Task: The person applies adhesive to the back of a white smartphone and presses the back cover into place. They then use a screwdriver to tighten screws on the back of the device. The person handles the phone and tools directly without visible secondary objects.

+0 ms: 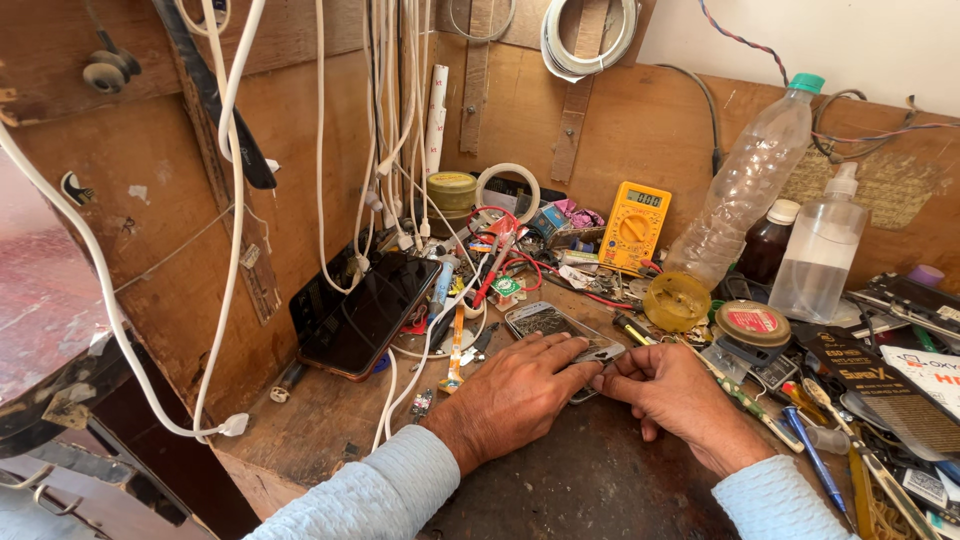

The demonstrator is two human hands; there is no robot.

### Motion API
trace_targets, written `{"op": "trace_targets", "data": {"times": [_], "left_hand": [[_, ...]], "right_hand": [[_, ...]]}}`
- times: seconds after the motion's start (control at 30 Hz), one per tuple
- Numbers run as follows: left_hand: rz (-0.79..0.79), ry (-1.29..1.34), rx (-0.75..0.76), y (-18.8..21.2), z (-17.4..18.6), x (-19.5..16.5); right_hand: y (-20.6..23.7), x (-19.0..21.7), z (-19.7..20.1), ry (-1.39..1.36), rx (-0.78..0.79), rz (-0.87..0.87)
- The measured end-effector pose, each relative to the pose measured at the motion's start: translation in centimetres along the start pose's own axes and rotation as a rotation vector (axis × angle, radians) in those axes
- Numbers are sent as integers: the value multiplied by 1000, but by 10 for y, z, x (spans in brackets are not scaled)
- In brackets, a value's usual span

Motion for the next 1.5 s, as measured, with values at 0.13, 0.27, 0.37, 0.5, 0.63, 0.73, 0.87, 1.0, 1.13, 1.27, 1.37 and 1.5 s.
{"op": "trace_targets", "data": {"times": [0.13,0.27,0.37,0.5,0.63,0.73,0.87,1.0,1.13,1.27,1.37,1.5], "left_hand": [[-4,4,-5,-1,-1,0],[5,2,-12,0,-3,0],[5,-4,-11,0,-4,1],[11,5,-12,0,-4,0],[14,21,-1,-1,-4,1],[10,16,-15,-1,-4,0],[17,28,-4,-1,-4,0],[26,37,-13,-1,-1,0],[19,38,-21,0,-1,0],[24,52,-49,0,-1,-2],[21,39,-42,0,0,-1],[31,49,-17,3,1,-3]], "right_hand": [[2,-1,3,-18,1,16],[5,-2,3,-39,-17,13],[5,-2,2,-11,-31,8],[6,-2,1,-16,-25,23],[5,-2,0,5,-35,34],[2,-3,-2,22,-37,24],[1,-2,-2,67,-37,1],[7,2,-1,94,-55,29],[29,2,5,244,-282,134],[66,0,-5,719,-505,660],[75,-4,-16,841,-422,703],[76,-11,-2,458,-356,236]]}}
Point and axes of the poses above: each hand's wrist, its own y-axis away from the middle knuckle, its own z-axis out of the back of the hand, x = y × z, the point moved 2 cm from there along -y, towards the middle knuckle, and after that the axes turned 9 degrees about x, right-handed, at the moved point
